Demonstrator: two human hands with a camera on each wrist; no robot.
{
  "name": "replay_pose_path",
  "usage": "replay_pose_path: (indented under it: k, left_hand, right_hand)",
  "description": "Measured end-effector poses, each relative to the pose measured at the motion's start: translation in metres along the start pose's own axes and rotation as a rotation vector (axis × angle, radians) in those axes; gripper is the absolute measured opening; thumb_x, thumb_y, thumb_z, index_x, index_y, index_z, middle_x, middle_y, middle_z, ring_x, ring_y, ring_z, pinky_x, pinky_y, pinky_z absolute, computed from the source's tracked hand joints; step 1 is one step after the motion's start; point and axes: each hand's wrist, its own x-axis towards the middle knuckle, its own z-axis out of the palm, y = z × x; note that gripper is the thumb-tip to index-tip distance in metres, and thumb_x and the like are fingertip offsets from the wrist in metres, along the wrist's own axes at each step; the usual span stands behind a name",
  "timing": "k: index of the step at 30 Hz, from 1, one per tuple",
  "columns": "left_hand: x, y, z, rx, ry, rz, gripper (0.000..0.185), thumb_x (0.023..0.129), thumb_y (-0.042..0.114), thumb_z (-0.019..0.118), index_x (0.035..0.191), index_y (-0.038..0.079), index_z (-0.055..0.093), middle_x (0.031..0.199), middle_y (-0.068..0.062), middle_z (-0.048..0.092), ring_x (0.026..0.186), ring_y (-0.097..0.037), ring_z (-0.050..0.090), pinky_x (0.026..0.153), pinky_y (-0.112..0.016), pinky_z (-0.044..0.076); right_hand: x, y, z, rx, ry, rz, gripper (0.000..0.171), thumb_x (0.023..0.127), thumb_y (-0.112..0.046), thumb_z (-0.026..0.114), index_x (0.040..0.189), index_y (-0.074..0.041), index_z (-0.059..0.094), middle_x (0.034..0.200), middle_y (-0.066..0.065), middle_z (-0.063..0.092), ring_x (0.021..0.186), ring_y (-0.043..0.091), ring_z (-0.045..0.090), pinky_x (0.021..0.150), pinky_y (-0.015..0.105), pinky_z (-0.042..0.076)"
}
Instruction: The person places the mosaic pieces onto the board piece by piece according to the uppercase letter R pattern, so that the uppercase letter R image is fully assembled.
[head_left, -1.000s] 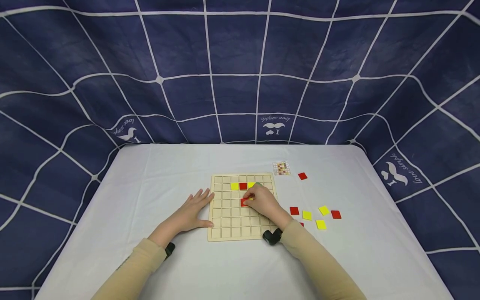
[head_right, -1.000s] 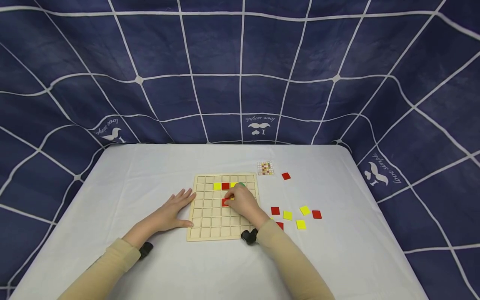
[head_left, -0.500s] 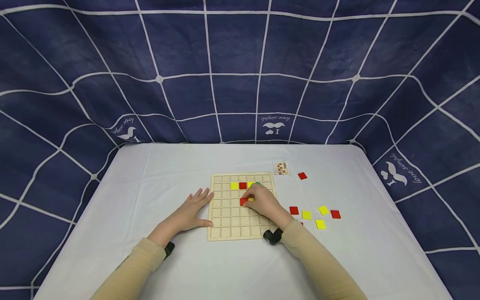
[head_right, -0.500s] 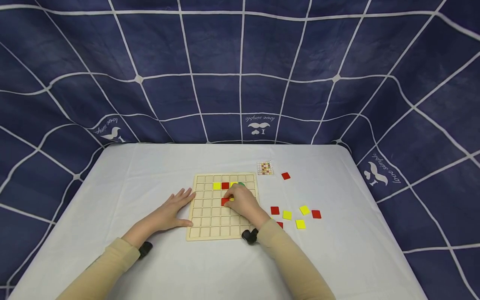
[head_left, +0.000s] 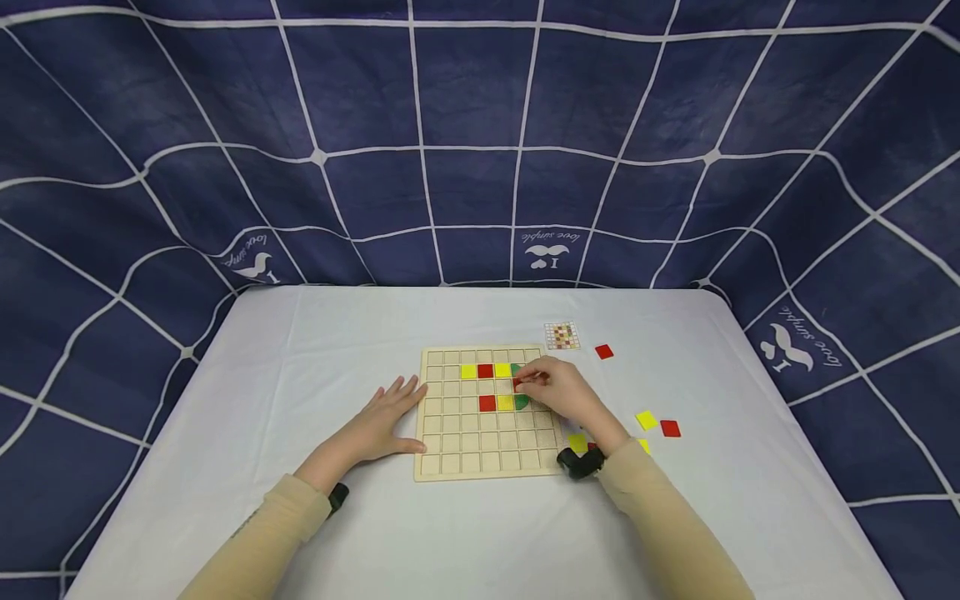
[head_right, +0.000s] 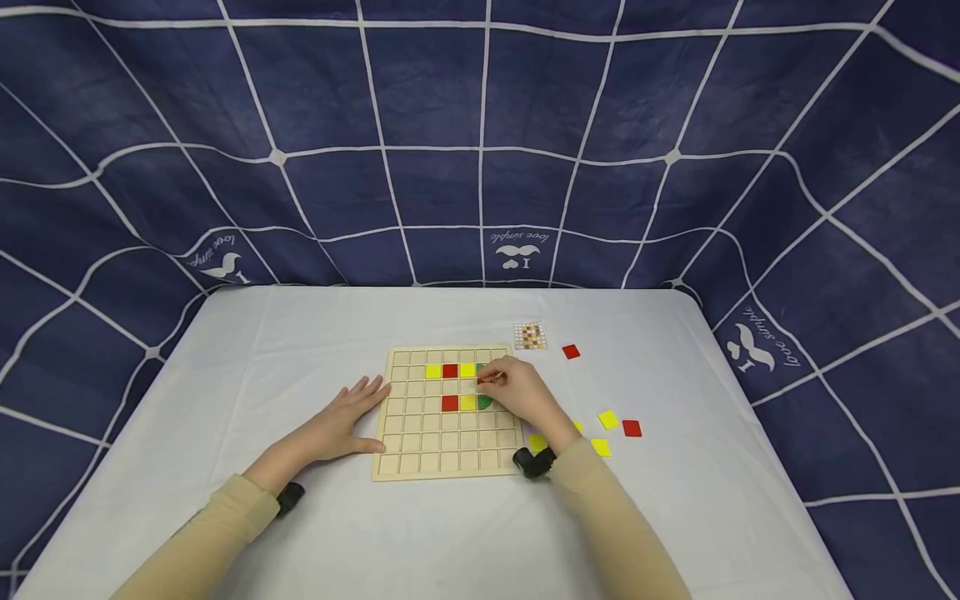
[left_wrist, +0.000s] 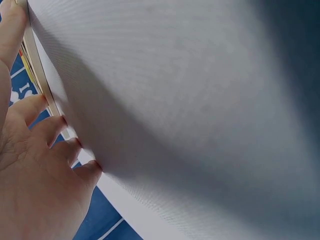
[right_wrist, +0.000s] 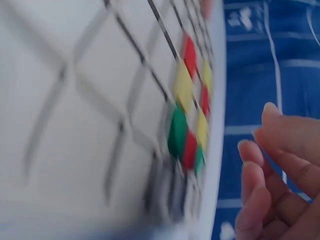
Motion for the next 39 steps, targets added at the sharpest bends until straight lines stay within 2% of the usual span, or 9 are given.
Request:
replay_pose_path:
  k: [6, 11, 16, 23, 29, 39]
  left_hand:
    - [0.000, -0.001, 0.001, -0.001, -0.002, 0.009, 0.105, 0.075, 0.054, 0.078, 0.155, 0.008, 0.029, 0.163, -0.017, 0.019, 0.152, -0.040, 0.010, 0.122, -0.060, 0.011]
    - [-0.001, -0.001, 0.000, -0.006, -0.003, 0.013, 0.104, 0.075, 0.053, 0.077, 0.155, 0.008, 0.029, 0.163, -0.017, 0.019, 0.152, -0.040, 0.010, 0.122, -0.060, 0.011]
    - [-0.001, 0.000, 0.000, -0.008, -0.007, 0.012, 0.103, 0.076, 0.052, 0.077, 0.155, 0.008, 0.028, 0.163, -0.017, 0.018, 0.152, -0.040, 0.010, 0.122, -0.060, 0.010]
    - [-0.001, 0.000, 0.000, -0.014, -0.007, 0.004, 0.103, 0.076, 0.052, 0.078, 0.155, 0.008, 0.028, 0.164, -0.017, 0.018, 0.152, -0.040, 0.009, 0.122, -0.059, 0.010]
    - [-0.001, -0.001, 0.000, -0.007, 0.003, 0.007, 0.104, 0.075, 0.052, 0.078, 0.155, 0.008, 0.029, 0.163, -0.017, 0.019, 0.152, -0.040, 0.010, 0.122, -0.060, 0.011]
    - [-0.002, -0.001, 0.000, -0.014, -0.006, 0.007, 0.104, 0.076, 0.052, 0.078, 0.155, 0.008, 0.029, 0.164, -0.017, 0.018, 0.152, -0.039, 0.009, 0.122, -0.060, 0.011]
  right_hand:
    - [-0.019, 0.033, -0.046, 0.015, -0.015, 0.107, 0.029, 0.091, -0.019, 0.071, 0.117, -0.008, 0.070, 0.104, 0.005, 0.069, 0.087, 0.019, 0.060, 0.076, 0.027, 0.052]
    - [-0.039, 0.060, -0.063, -0.011, -0.044, 0.173, 0.032, 0.088, -0.016, 0.072, 0.118, -0.005, 0.068, 0.104, 0.007, 0.071, 0.088, 0.017, 0.062, 0.081, 0.030, 0.053]
    - [-0.057, 0.075, -0.061, -0.064, -0.056, 0.215, 0.028, 0.084, -0.016, 0.078, 0.110, -0.007, 0.071, 0.097, 0.005, 0.068, 0.086, 0.017, 0.058, 0.078, 0.028, 0.051]
    - [-0.073, 0.087, -0.055, -0.132, -0.045, 0.209, 0.029, 0.079, -0.010, 0.082, 0.105, -0.008, 0.072, 0.094, 0.003, 0.061, 0.087, 0.019, 0.053, 0.074, 0.026, 0.048]
    - [-0.074, 0.089, -0.051, -0.157, -0.026, 0.202, 0.025, 0.079, -0.008, 0.081, 0.100, -0.008, 0.070, 0.087, 0.003, 0.055, 0.083, 0.019, 0.050, 0.067, 0.024, 0.043]
    - [-0.068, 0.079, -0.048, -0.155, -0.039, 0.264, 0.020, 0.080, -0.013, 0.082, 0.093, -0.012, 0.068, 0.079, 0.003, 0.054, 0.078, 0.019, 0.049, 0.065, 0.027, 0.041]
